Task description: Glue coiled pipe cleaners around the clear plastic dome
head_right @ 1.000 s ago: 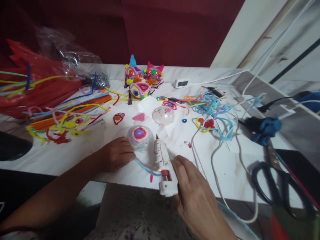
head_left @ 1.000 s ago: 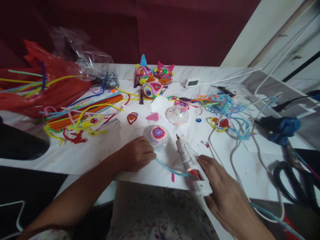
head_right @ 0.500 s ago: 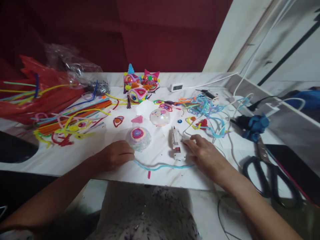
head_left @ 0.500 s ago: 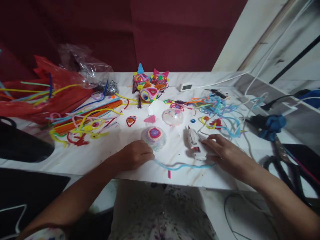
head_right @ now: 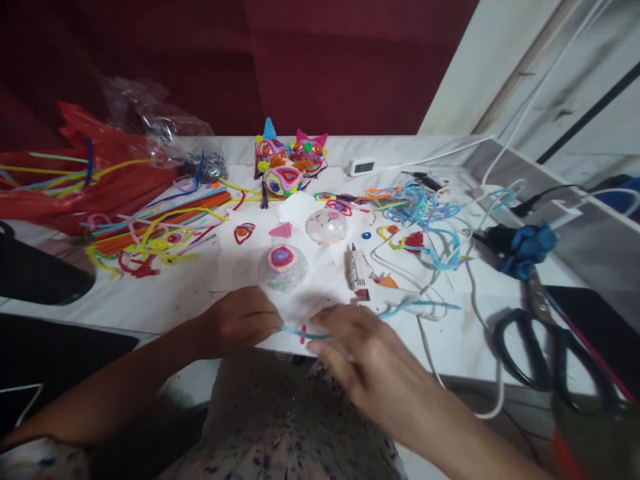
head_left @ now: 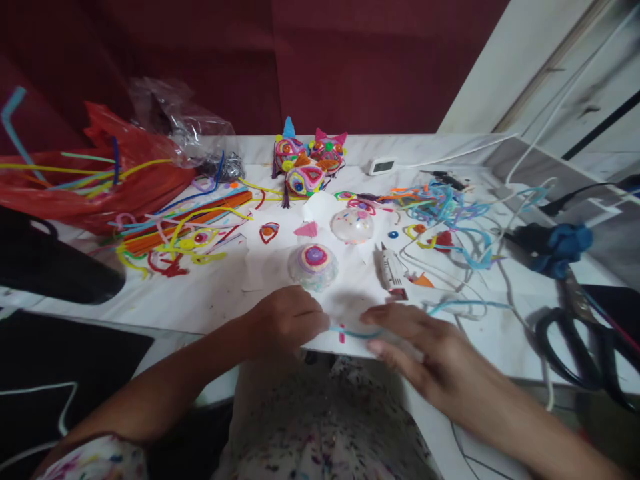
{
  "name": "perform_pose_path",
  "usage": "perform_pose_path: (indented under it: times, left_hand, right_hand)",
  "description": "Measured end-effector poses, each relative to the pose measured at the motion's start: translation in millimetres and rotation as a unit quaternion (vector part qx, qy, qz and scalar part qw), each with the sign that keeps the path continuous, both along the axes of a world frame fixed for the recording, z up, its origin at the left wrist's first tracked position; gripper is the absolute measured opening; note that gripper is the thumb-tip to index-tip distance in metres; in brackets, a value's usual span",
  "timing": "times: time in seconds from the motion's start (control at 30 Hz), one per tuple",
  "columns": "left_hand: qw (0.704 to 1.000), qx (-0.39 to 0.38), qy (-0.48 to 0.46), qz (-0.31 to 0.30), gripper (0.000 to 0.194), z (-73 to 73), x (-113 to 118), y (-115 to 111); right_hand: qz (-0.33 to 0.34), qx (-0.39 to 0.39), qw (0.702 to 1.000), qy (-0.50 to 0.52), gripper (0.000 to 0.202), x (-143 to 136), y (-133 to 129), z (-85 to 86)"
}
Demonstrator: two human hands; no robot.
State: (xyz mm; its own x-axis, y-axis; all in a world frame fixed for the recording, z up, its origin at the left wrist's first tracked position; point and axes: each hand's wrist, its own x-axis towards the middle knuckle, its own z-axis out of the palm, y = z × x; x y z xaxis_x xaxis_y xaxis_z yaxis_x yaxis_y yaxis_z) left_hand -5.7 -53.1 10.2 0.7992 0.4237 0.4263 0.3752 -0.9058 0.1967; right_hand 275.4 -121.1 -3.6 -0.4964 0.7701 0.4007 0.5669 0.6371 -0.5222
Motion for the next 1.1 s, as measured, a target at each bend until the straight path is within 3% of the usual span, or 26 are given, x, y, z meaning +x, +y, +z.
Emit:
perform_pose_path:
  times: [0.1, 0.2, 0.27, 0.37, 0.43, 0.53, 0.63, 0.73, 0.87, 0.97, 1.1]
  left_hand:
    - [0.998, 0.045, -0.007, -0.046, 0.016, 5.8, 9, -1]
    - [0.998, 0.038, -0.035, -0.046, 0.02, 8.2, 13, 2]
    - [0.997, 0.011, -0.08, -0.006, 0.022, 7.8, 13, 6]
    - [0.983, -0.014, -0.138, 0.116, 0.032, 4.8, 10, 17]
    - [0.974, -0.017, -0.136, 0.182, 0.051, 0.2, 8, 27]
    - [0.966, -0.041, -0.103, 0.233, 0.081, -11.8, 6, 42]
    - [0.96, -0.08, -0.069, 0.258, 0.093, -26.2, 6, 54]
    - [0.959, -0.105, -0.043, 0.261, 0.094, -35.2, 7, 62]
    - [0.961, -0.115, -0.033, 0.25, 0.097, -35.2, 5, 68]
    - [0.967, -0.129, -0.022, 0.218, 0.099, -32.0, 0, 74]
    - [0.973, -0.147, -0.016, 0.179, 0.1, -30.7, -6, 83]
  right_hand:
    - [0.028, -0.168, 0.984, 0.057, 0.033, -33, 3, 5.0]
    - [0.007, -0.254, 0.962, 0.097, 0.053, -37, 20, 3.2]
    - [-0.006, -0.271, 0.956, 0.109, 0.059, -30, 32, 3.4]
    - [-0.017, -0.26, 0.959, 0.112, 0.056, -17, 45, 5.4]
    - [-0.026, -0.233, 0.966, 0.105, 0.047, -10, 53, 6.3]
    - [-0.035, -0.185, 0.979, 0.08, 0.033, -4, 66, 8.7]
    - [-0.031, -0.119, 0.992, 0.039, 0.025, 0, 81, 19.9]
    - [-0.023, 0.022, 0.999, -0.011, 0.024, 5, 92, 41.9]
    - [-0.039, 0.237, 0.968, -0.069, 0.031, 5, 103, 64.0]
    - [-0.005, 0.28, 0.955, -0.099, 0.032, -1, 109, 53.1]
    - [0.037, 0.284, 0.954, -0.085, 0.025, -12, 112, 10.7]
